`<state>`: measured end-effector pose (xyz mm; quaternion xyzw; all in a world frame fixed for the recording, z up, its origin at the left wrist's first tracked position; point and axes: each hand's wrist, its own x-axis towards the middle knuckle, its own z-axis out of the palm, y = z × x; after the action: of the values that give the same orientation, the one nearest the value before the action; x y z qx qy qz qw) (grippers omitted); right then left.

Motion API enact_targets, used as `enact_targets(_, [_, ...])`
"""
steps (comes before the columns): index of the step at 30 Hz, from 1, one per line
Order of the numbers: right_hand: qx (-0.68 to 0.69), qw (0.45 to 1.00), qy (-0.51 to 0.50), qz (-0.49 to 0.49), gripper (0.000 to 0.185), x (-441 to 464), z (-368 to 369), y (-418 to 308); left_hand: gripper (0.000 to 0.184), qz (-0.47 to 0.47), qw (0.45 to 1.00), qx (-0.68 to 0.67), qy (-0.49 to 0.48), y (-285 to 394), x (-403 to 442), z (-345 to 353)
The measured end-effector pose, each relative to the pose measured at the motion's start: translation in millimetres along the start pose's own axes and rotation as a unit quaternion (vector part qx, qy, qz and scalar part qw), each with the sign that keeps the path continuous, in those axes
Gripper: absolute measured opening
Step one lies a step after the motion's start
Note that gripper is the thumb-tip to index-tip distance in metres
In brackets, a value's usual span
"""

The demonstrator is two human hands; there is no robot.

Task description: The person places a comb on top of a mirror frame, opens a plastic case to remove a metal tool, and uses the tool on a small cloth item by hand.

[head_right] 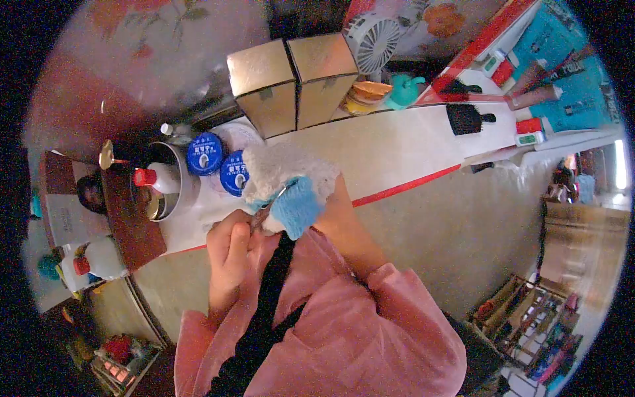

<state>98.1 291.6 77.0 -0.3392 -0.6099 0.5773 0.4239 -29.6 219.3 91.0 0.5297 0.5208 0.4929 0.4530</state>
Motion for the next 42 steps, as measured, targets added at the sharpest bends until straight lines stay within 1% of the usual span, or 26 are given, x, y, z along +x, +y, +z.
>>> enact_targets(5, [0.014, 1.000, -0.004, 0.025, 0.032, -2, -4, 5, 0.023, -0.044, 0.997, -0.064, -0.018, -5, -3, 2])
enact_targets(7, [-0.082, 0.995, -0.011, -0.056, 0.039, -5, -11, 9, 0.023, -0.052, 0.994, -0.087, -0.028, -4, -2, 2])
enact_targets(9, [-0.224, 0.966, 0.063, -0.110, 0.039, -3, -18, 9, 0.026, -0.073, 0.994, -0.075, -0.039, -4, -2, 1])
enact_targets(11, [-0.368, 0.903, 0.179, -0.133, 0.039, -1, -35, 4, 0.026, -0.097, 0.990, -0.096, -0.031, -7, -5, 0])
enact_targets(12, [-0.405, 0.879, 0.214, -0.135, 0.039, 1, -45, 5, 0.026, -0.119, 0.986, -0.116, -0.024, -10, -7, -1])
enact_targets(13, [-0.412, 0.872, 0.227, -0.135, 0.039, 2, -52, 6, 0.026, -0.119, 0.986, -0.115, -0.020, -13, -8, 0])
enact_targets(15, [-0.346, 0.910, 0.179, -0.145, 0.039, 4, -50, 16, 0.025, -0.108, 0.967, -0.229, 0.042, -19, -7, 7])
enact_targets(16, [-0.281, 0.940, 0.118, -0.151, 0.039, 6, -44, 31, 0.025, -0.108, 0.967, -0.228, 0.048, -18, -5, 8])
enact_targets(18, [-0.094, 0.980, -0.065, -0.162, 0.039, 12, -25, 89, 0.022, -0.067, 0.986, -0.139, 0.055, -14, 0, 8])
enact_targets(19, [-0.014, 0.971, -0.163, -0.172, 0.039, 19, -5, 98, 0.022, -0.067, 0.986, -0.139, 0.058, -10, 2, 9])
enact_targets(20, [-0.014, 0.971, -0.166, -0.172, 0.039, 6, -5, 91, 0.019, -0.041, 0.996, -0.053, 0.054, -6, 3, 10])
enact_targets(21, [0.044, 0.995, -0.072, -0.045, 0.037, -8, 10, 36, 0.016, -0.015, 0.998, 0.033, 0.048, -4, 4, 11])
enact_targets(22, [0.100, 0.991, 0.025, 0.083, 0.034, -16, 18, 6, 0.016, -0.014, 0.998, 0.032, 0.051, -4, 5, 11])
enact_targets(23, [0.093, 0.988, 0.052, 0.112, 0.034, -18, 18, -1, 0.014, 0.002, 0.996, 0.078, 0.037, -4, 6, 12])
enact_targets(24, [0.036, 0.994, 0.045, 0.093, 0.034, -19, 16, -1, 0.011, 0.019, 0.992, 0.123, 0.022, -4, 6, 12])
enact_targets(27, [-0.153, 0.987, 0.043, 0.024, 0.033, -20, 9, 4, 0.009, 0.022, 0.988, 0.156, 0.008, -4, 7, 12])
enact_targets(30, [-0.347, 0.936, 0.051, -0.027, 0.033, -23, 3, 6, 0.009, 0.062, 0.979, 0.193, 0.013, -7, 4, 15])
enact_targets(33, [-0.491, 0.870, 0.049, -0.009, 0.033, -28, -3, 2, 0.012, 0.082, 0.980, 0.179, -0.007, -11, 1, 12])
enact_targets(34, [-0.523, 0.851, 0.047, 0.014, 0.033, -28, -5, -1, 0.012, 0.082, 0.980, 0.179, -0.007, -11, -1, 10])
enact_targets(35, [-0.542, 0.835, 0.039, 0.086, 0.036, -26, -10, -1, 0.014, 0.079, 0.987, 0.140, 0.018, -11, -4, 7])
enact_targets(36, [-0.542, 0.835, 0.040, 0.086, 0.036, -23, -9, -2, 0.016, 0.075, 0.991, 0.102, 0.042, -12, -6, 4])
enact_targets(37, [-0.464, 0.884, 0.018, 0.058, 0.034, -20, -8, -2, 0.018, 0.113, 0.985, 0.106, 0.069, -19, -6, -1])
enact_targets(38, [-0.382, 0.924, -0.004, 0.030, 0.032, -17, -7, -3, 0.018, 0.114, 0.985, 0.106, 0.068, -18, -5, -5])
enact_targets(39, [-0.296, 0.955, -0.027, 0.001, 0.029, -13, -5, -4, 0.018, 0.144, 0.980, 0.086, 0.107, -14, -1, -8])
enact_targets(40, [-0.206, 0.977, -0.052, -0.029, 0.027, -11, -2, -5, 0.018, 0.173, 0.972, 0.066, 0.148, -10, 3, -11])
enact_targets(42, [-0.019, 0.991, -0.103, -0.084, 0.024, -8, 2, -7, 0.018, 0.188, 0.970, 0.058, 0.143, -4, 10, -17])
